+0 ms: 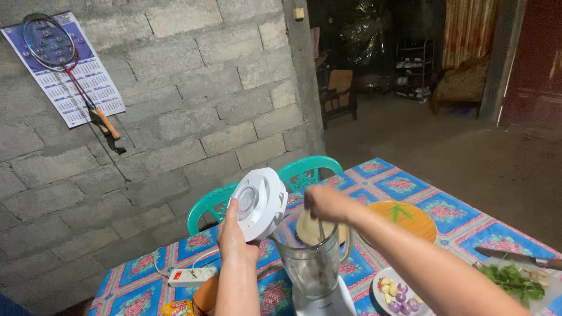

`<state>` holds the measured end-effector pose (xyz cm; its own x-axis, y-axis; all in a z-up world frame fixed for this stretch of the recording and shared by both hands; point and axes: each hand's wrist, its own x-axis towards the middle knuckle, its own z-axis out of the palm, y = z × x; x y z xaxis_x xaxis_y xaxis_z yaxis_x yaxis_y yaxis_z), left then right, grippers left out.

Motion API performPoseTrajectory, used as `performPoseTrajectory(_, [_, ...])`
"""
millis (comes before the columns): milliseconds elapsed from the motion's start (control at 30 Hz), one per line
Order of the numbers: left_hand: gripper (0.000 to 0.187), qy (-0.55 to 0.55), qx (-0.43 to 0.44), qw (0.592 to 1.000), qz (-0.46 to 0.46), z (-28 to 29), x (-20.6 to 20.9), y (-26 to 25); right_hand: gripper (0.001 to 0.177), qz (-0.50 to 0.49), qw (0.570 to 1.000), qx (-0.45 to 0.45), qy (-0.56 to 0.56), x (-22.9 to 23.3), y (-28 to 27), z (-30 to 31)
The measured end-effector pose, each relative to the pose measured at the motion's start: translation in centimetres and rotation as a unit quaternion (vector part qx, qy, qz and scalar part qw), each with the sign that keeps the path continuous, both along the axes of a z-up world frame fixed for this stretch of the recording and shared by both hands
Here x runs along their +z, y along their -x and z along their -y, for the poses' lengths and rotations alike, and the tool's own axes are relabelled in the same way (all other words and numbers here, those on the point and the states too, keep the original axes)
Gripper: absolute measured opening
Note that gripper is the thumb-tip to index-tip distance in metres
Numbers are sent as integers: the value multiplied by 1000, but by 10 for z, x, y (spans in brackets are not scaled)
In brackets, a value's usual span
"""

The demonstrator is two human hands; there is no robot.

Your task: The person operates a countertop blender on a table, repeatedly starting and stopping it while holding the lid. They open the lid, stir the contents with a spoon, and resume blending. The person does not pour or rinse the blender jar in this clip.

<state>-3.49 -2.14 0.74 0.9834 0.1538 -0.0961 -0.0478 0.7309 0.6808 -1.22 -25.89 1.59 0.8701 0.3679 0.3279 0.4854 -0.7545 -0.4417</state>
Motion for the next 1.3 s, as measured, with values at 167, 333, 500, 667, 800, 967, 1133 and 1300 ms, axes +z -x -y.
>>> performPoseTrajectory(167, [42,-47,-10,998,31,16,-2,-8,32,-71,986,-64,134,-10,16,-9])
performPoseTrajectory(333, [45,-128,-43,990,41,28,12,-13,71,-16,979,-97,178,13,21,11])
performPoseTrajectory(500, [48,-282,-68,957,16,43,13,-12,79,-53,988,134,-49,6,28,39])
performPoseTrajectory(667, [44,-290,-115,948,58,54,8,-27,65,-207,920,123,-309,-23,26,52])
performPoseTrajectory(800, [44,-239,-157,955,74,66,5,-42,59,-195,894,50,-401,-34,20,54])
performPoseTrajectory(967, [41,-335,-122,933,52,50,7,-44,39,-230,891,64,-385,-49,29,51])
performPoseTrajectory(1133, [41,-297,-150,943,14,30,13,-30,37,-210,924,107,-303,-51,35,40])
performPoseTrajectory(1300, [45,-267,-178,946,43,39,18,-12,39,-253,847,56,-464,-47,31,42])
